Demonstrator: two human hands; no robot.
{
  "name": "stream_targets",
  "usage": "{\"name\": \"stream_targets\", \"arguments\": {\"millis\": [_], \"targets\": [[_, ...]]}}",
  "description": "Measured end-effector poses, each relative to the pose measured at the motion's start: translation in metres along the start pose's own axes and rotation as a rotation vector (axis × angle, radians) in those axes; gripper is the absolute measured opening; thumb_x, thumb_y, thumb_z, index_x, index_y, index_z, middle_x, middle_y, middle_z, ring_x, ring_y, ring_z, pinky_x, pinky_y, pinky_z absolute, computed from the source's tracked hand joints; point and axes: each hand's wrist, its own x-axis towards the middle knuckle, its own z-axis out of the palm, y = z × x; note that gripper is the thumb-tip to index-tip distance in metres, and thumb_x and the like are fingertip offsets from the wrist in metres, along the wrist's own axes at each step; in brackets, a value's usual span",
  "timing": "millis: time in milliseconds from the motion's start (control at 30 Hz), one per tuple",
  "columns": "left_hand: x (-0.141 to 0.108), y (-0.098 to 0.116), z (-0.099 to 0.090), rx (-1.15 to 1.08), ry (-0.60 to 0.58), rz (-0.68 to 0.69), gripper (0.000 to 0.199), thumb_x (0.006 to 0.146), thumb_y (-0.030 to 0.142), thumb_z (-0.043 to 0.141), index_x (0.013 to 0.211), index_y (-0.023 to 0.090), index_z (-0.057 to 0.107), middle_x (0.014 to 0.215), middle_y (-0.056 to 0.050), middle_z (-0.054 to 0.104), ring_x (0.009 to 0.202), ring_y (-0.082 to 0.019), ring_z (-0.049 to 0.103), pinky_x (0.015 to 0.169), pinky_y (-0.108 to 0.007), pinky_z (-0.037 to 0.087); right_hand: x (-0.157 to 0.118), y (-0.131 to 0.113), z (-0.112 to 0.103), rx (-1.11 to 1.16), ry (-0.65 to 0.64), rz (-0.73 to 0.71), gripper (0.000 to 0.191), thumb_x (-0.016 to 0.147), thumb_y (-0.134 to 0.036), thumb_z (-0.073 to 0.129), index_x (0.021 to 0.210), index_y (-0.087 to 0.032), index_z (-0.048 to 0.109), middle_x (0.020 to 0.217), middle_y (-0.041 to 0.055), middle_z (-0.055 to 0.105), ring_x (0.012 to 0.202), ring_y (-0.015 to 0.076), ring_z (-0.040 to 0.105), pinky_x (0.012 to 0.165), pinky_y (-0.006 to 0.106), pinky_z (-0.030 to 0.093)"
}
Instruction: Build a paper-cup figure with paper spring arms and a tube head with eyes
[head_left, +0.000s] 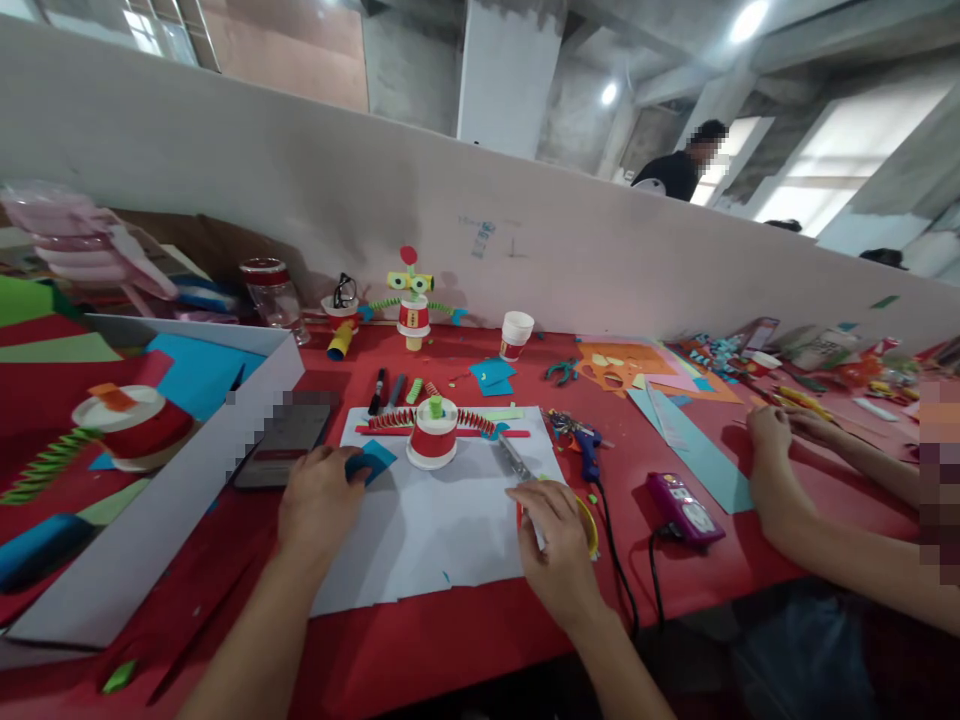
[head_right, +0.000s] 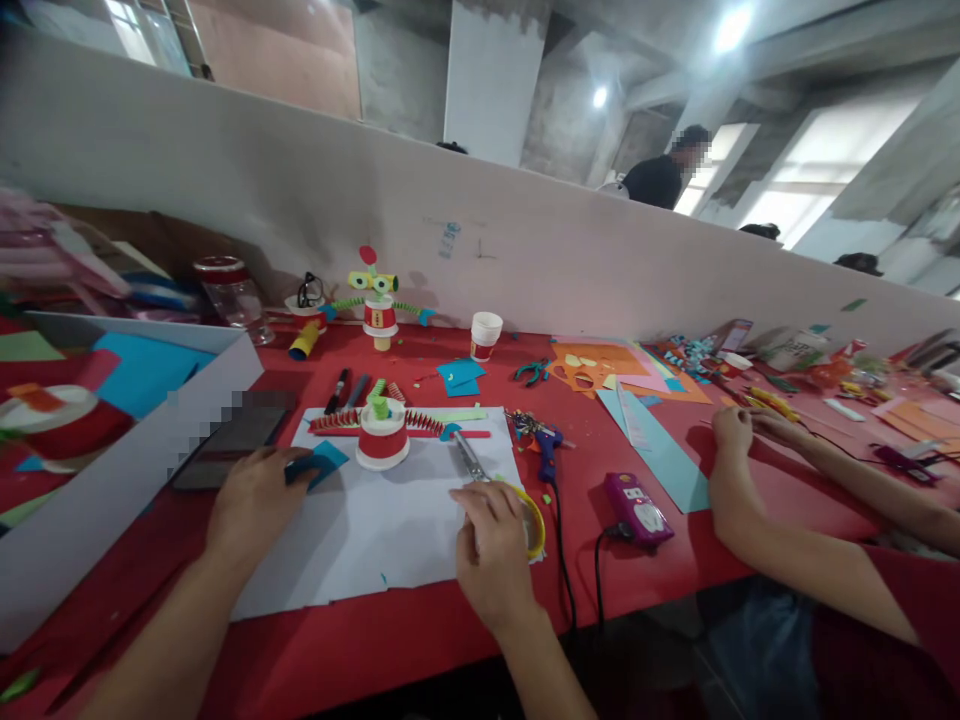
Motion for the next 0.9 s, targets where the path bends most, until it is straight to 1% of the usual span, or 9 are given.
{"name": "stream_targets", "arguments": {"millis": [67, 133, 200, 333, 400, 500, 633, 767, 900], "targets": [[-0.001, 0.001, -0.001, 0.010, -0.015, 0.008, 0.031, 0.086, 0.020, 0.054, 0.110, 0.012, 0.072, 0.111, -0.017, 0.071, 0.107, -0.033, 0.063, 0.093, -0.040, 0.050, -0.009, 0.011, -0.006, -0.155, -0.085, 0.100, 0.041, 0.085, -0.010, 0.053, 0.122, -0.021, 0.065, 0.117, 0.0122, 0.068, 0.108, 0.0294, 0.060, 0.092, 0.049, 0.051], [-0.001, 0.002, -0.002, 0.005, -0.033, -0.001, 0.032, 0.084, 0.013, 0.053, 0.110, 0.012, 0.072, 0.113, -0.017, 0.071, 0.107, -0.033, 0.063, 0.092, -0.040, 0.050, -0.016, 0.021, -0.009, -0.221, -0.134, 0.158, 0.043, 0.087, -0.013, 0.054, 0.128, -0.020, 0.061, 0.122, 0.0136, 0.064, 0.111, 0.0302, 0.059, 0.093, 0.050, 0.051], [-0.001, 0.003, -0.005, 0.001, -0.046, -0.014, 0.035, 0.084, 0.009, 0.050, 0.111, 0.012, 0.072, 0.114, -0.016, 0.070, 0.108, -0.033, 0.063, 0.092, -0.040, 0.050, -0.022, 0.028, -0.008, -0.232, -0.146, 0.168, 0.043, 0.089, -0.011, 0.051, 0.130, -0.020, 0.059, 0.122, 0.0132, 0.064, 0.111, 0.0283, 0.059, 0.093, 0.048, 0.052], [-0.002, 0.006, -0.009, 0.009, -0.051, -0.037, 0.038, 0.083, 0.006, 0.047, 0.110, 0.013, 0.072, 0.113, -0.014, 0.071, 0.108, -0.032, 0.063, 0.096, -0.039, 0.048, -0.025, 0.030, -0.005, -0.263, -0.142, 0.142, 0.041, 0.092, -0.009, 0.044, 0.128, -0.022, 0.060, 0.124, 0.0127, 0.062, 0.112, 0.0274, 0.058, 0.094, 0.050, 0.052], [-0.003, 0.009, -0.013, 0.012, -0.042, -0.055, 0.035, 0.084, 0.008, 0.047, 0.107, 0.015, 0.072, 0.114, -0.014, 0.071, 0.108, -0.032, 0.063, 0.095, -0.040, 0.047, -0.025, 0.028, -0.004, -0.285, -0.141, 0.137, 0.041, 0.093, -0.009, 0.043, 0.127, -0.024, 0.061, 0.126, 0.0117, 0.062, 0.114, 0.0279, 0.058, 0.095, 0.051, 0.051], [-0.004, 0.014, -0.017, -0.001, -0.028, -0.117, 0.028, 0.088, 0.016, 0.048, 0.103, 0.017, 0.072, 0.114, -0.012, 0.073, 0.104, -0.032, 0.065, 0.085, -0.040, 0.050, -0.027, 0.027, -0.004, -0.291, -0.127, 0.142, 0.042, 0.095, -0.009, 0.041, 0.127, -0.027, 0.061, 0.126, 0.0094, 0.063, 0.114, 0.0274, 0.058, 0.095, 0.050, 0.050], [-0.004, 0.020, -0.021, 0.012, -0.078, -0.215, 0.026, 0.091, 0.022, 0.050, 0.102, 0.018, 0.074, 0.107, -0.013, 0.074, 0.093, -0.032, 0.069, 0.067, -0.035, 0.048, -0.031, 0.033, -0.008, -0.289, -0.092, 0.137, 0.041, 0.096, -0.012, 0.041, 0.126, -0.030, 0.063, 0.125, 0.0084, 0.063, 0.114, 0.0277, 0.059, 0.092, 0.049, 0.052], [-0.004, 0.020, -0.023, 0.016, -0.097, -0.214, 0.027, 0.091, 0.024, 0.050, 0.102, 0.021, 0.075, 0.106, -0.012, 0.075, 0.090, -0.031, 0.070, 0.063, -0.033, 0.046, -0.033, 0.040, -0.011, -0.321, -0.089, 0.150, 0.042, 0.095, -0.012, 0.042, 0.125, -0.030, 0.064, 0.124, 0.0089, 0.063, 0.112, 0.0289, 0.060, 0.092, 0.050, 0.052], [-0.005, 0.018, -0.025, -0.008, -0.081, -0.240, 0.030, 0.091, 0.023, 0.047, 0.102, 0.022, 0.075, 0.107, -0.013, 0.075, 0.089, -0.030, 0.069, 0.063, -0.033, 0.046, -0.029, 0.033, -0.013, -0.339, -0.048, 0.148, 0.039, 0.093, -0.013, 0.044, 0.121, -0.027, 0.066, 0.119, 0.0101, 0.066, 0.109, 0.0304, 0.059, 0.093, 0.055, 0.049]]}}
